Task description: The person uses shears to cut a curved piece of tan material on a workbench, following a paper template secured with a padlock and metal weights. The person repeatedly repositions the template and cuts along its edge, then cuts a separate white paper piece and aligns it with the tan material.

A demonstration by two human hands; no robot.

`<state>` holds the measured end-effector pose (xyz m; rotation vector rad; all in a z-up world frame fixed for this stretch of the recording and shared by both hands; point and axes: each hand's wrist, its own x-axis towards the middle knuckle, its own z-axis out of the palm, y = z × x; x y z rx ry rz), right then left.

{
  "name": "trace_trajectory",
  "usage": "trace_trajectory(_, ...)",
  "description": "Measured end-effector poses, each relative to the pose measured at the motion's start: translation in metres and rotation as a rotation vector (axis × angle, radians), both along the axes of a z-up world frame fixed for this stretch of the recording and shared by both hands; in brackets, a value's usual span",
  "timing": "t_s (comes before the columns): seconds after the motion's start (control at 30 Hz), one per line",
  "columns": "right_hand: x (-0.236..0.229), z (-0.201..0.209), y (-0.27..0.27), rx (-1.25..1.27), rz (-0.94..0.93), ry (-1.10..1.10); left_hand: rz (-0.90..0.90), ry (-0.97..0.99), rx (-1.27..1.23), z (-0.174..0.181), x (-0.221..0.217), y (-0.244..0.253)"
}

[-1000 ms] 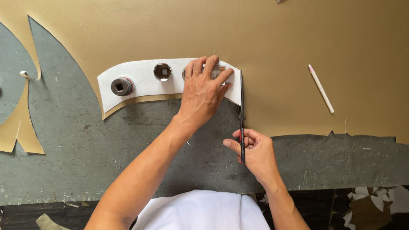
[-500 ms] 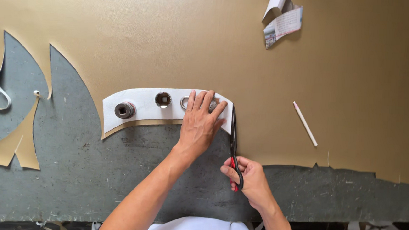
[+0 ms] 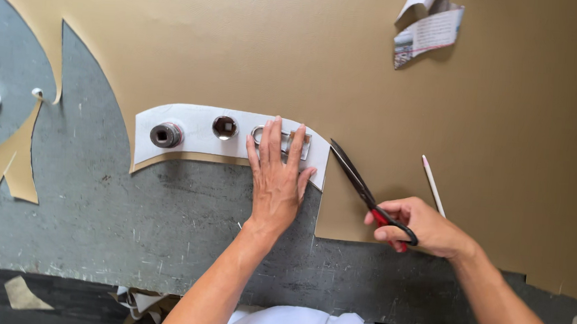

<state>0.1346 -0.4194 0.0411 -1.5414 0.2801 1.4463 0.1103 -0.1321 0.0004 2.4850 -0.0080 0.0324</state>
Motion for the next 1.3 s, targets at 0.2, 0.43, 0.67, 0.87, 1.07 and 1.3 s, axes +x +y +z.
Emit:
trace_trajectory(0.2, 0.049, 0.003, -0.009, -0.196, 0.289, -0.079, 0.055, 0.006, -0.016, -0.002, -0.003, 0.0)
trace_trajectory(0.43, 0.059, -0.006, -0.017, -0.218, 0.379, -0.138, 0.066, 0.008, -0.023, -0.006, -0.004, 0.002)
trace_trajectory(0.67, 0.044, -0.001, -0.006, -0.309, 0.336, -0.137, 0.07, 0.02, -0.021, -0.008, -0.005, 0.0)
trace_trajectory(0.87, 0.036, 0.007, 0.006, -0.353, 0.296, -0.19, 0.062, 0.025, -0.023, -0.01, -0.006, 0.0)
trace_trajectory(1.07, 0.055, 0.01, 0.019, -0.383, 0.387, -0.218, 0.099, 0.058, -0.05, -0.012, -0.008, 0.001)
trace_trajectory(1.3, 0.062, 0.012, 0.031, -0.35, 0.382, -0.271, 0.182, 0.005, -0.126, -0.012, -0.01, 0.002)
